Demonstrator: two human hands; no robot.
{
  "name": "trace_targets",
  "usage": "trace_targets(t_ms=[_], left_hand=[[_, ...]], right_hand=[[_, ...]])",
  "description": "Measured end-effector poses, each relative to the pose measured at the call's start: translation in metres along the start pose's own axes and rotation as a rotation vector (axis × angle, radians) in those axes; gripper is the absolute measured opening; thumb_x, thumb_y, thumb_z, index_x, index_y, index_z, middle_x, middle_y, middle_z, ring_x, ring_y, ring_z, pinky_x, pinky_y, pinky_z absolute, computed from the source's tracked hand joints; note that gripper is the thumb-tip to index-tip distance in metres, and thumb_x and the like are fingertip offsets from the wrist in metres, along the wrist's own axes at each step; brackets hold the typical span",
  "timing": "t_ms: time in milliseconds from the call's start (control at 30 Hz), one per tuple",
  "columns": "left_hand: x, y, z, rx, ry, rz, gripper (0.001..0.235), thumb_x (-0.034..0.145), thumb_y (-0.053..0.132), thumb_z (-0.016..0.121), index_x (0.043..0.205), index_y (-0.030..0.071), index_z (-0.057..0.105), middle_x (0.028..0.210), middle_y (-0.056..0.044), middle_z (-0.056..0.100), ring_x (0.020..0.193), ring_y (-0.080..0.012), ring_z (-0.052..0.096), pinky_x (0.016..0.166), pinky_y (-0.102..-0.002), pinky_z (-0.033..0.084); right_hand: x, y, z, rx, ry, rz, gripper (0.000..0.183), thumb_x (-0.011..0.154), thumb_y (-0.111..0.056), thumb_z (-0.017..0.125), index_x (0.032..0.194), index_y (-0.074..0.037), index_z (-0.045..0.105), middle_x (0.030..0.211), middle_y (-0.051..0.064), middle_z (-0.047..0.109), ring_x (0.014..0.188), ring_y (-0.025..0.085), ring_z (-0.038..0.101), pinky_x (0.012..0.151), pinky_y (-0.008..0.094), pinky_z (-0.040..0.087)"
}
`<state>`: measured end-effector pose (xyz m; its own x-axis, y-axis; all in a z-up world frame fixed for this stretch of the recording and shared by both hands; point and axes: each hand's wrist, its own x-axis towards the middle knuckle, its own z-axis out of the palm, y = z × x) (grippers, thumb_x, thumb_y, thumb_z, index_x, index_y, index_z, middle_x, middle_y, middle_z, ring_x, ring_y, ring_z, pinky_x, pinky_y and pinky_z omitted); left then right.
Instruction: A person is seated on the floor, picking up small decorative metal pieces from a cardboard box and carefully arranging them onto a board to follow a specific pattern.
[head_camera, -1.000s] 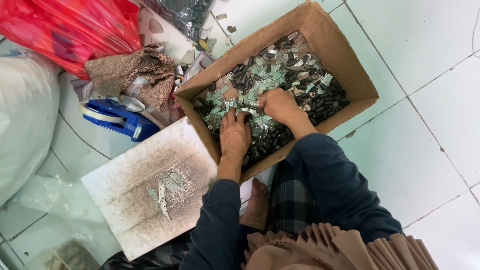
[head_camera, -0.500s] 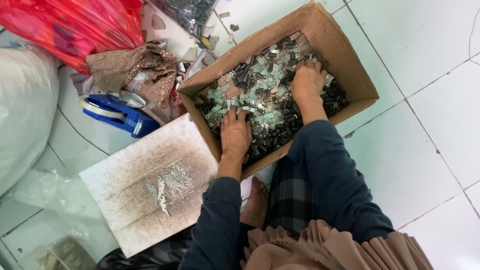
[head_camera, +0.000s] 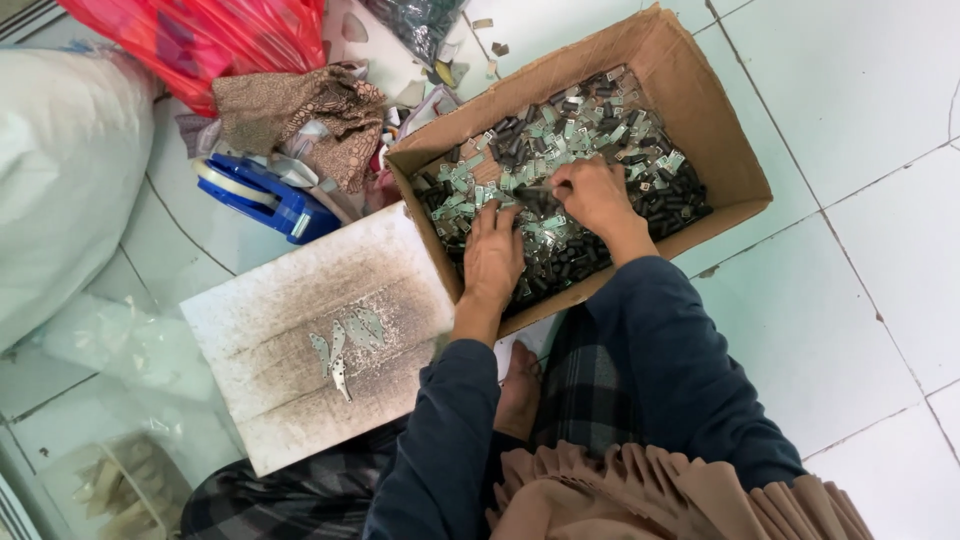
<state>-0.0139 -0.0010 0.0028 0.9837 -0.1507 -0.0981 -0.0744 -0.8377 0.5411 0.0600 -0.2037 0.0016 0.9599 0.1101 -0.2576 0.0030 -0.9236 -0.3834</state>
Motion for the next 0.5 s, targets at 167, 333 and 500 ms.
trace_targets(t_ms=[167, 333, 500], left_hand=[[-0.013, 0.014, -0.025, -0.121, 0.164, 0.101, 0.044, 0.103, 0.017, 0.059, 0.146, 0.018, 0.05, 0.141, -0.015, 0.051, 0.13, -0.0432, 0.055, 0.1, -0.054, 0.053], [-0.044, 0.02, -0.051, -0.267, 0.297, 0.068, 0.028, 0.1, 0.013, 0.06, 0.125, 0.022, 0.067, 0.116, -0.005, 0.064, 0.111, -0.0325, 0.068, 0.094, -0.042, 0.058], [-0.107, 0.021, -0.096, -0.51, 0.455, -0.051, 0.026, 0.096, 0.004, 0.067, 0.114, 0.02, 0.074, 0.101, -0.002, 0.071, 0.103, -0.0268, 0.072, 0.087, -0.035, 0.059]], right_hand=[[-0.053, -0.051, -0.04, 0.267, -0.004, -0.131, 0.014, 0.101, -0.021, 0.067, 0.108, -0.014, 0.077, 0.101, 0.012, 0.077, 0.104, 0.035, 0.07, 0.098, 0.051, 0.048], [-0.09, -0.071, -0.048, 0.526, 0.021, -0.204, 0.015, 0.094, -0.017, 0.076, 0.109, -0.016, 0.079, 0.099, 0.017, 0.077, 0.1, 0.038, 0.071, 0.085, 0.048, 0.056], [-0.108, -0.102, -0.044, 0.752, -0.031, -0.311, 0.017, 0.095, -0.003, 0.078, 0.111, -0.007, 0.078, 0.094, 0.019, 0.074, 0.084, 0.025, 0.073, 0.074, 0.039, 0.059]])
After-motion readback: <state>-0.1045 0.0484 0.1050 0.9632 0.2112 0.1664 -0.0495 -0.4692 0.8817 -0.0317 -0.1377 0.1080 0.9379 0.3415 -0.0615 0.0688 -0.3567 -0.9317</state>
